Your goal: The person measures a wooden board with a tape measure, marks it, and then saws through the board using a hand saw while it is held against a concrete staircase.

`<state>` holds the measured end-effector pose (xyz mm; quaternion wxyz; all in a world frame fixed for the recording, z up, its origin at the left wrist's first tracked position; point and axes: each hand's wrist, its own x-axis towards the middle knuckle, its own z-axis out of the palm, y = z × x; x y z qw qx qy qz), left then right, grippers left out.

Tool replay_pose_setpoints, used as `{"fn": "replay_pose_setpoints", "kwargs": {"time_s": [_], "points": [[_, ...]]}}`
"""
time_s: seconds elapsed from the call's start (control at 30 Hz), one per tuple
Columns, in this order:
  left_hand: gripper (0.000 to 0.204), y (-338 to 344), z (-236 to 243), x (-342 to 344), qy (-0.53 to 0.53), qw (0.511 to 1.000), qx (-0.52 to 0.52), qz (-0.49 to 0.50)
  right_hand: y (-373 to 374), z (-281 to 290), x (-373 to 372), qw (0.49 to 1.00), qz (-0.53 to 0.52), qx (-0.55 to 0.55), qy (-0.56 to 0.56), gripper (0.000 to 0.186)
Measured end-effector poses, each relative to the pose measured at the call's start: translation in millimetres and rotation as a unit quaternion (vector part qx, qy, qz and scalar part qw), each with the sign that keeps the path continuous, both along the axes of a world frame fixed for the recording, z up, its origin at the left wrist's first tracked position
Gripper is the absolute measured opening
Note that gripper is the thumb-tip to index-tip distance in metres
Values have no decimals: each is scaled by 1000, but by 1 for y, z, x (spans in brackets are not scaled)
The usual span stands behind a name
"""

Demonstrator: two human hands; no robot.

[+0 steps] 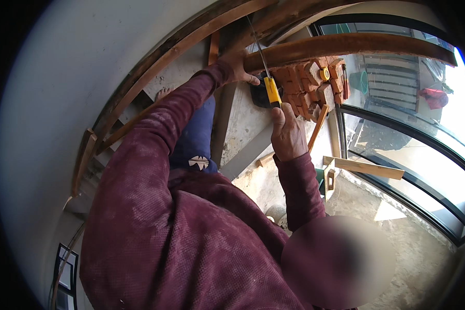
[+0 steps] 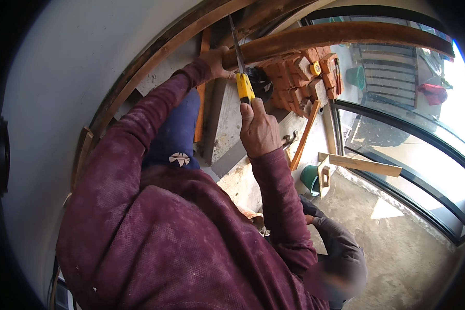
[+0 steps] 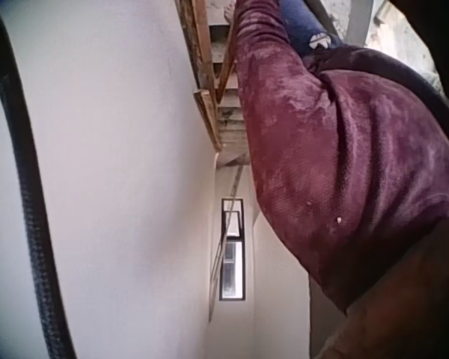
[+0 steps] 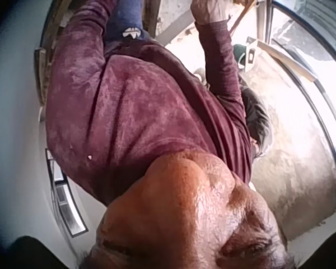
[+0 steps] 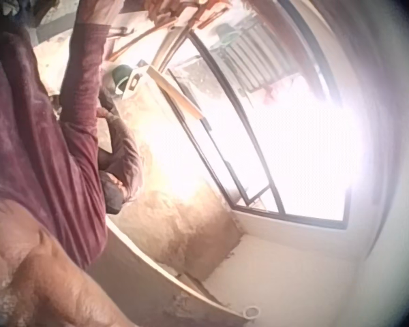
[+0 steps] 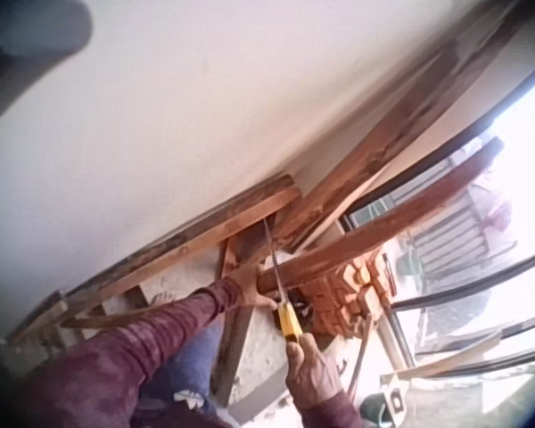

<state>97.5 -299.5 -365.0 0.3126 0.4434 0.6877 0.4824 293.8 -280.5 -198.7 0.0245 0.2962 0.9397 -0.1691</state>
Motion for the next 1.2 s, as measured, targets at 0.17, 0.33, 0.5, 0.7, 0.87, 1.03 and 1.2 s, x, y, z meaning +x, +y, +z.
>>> {"fn": "replay_pose_setpoints", "kwargs": {"time_s": [0.17,0.33,0.5,0.7,0.87,1.03,1.2], "points": [[44,19,-57,6,0,1000,29,-1,-6,2,12,999,15,9,-31,30],[41,33,-58,9,-112,991,2,-71,-2,-5,19,1000,11,0,-29,31],[46,50,-88,0,-139,986,25,-89,-14,13,14,999,-2,-12,-48,28],[49,44,-95,-8,-109,991,-21,-76,-61,79,66,994,-62,-45,-79,45],[50,42,-79,-10,-88,994,-27,-65,-19,29,13,1000,-2,-20,-24,23],[51,61,-104,-11,-100,990,-16,-96,-27,33,21,996,-44,-28,-71,23],[50,47,-111,-22,-117,991,-12,-69,-47,56,49,998,-22,-35,-53,26]]}}
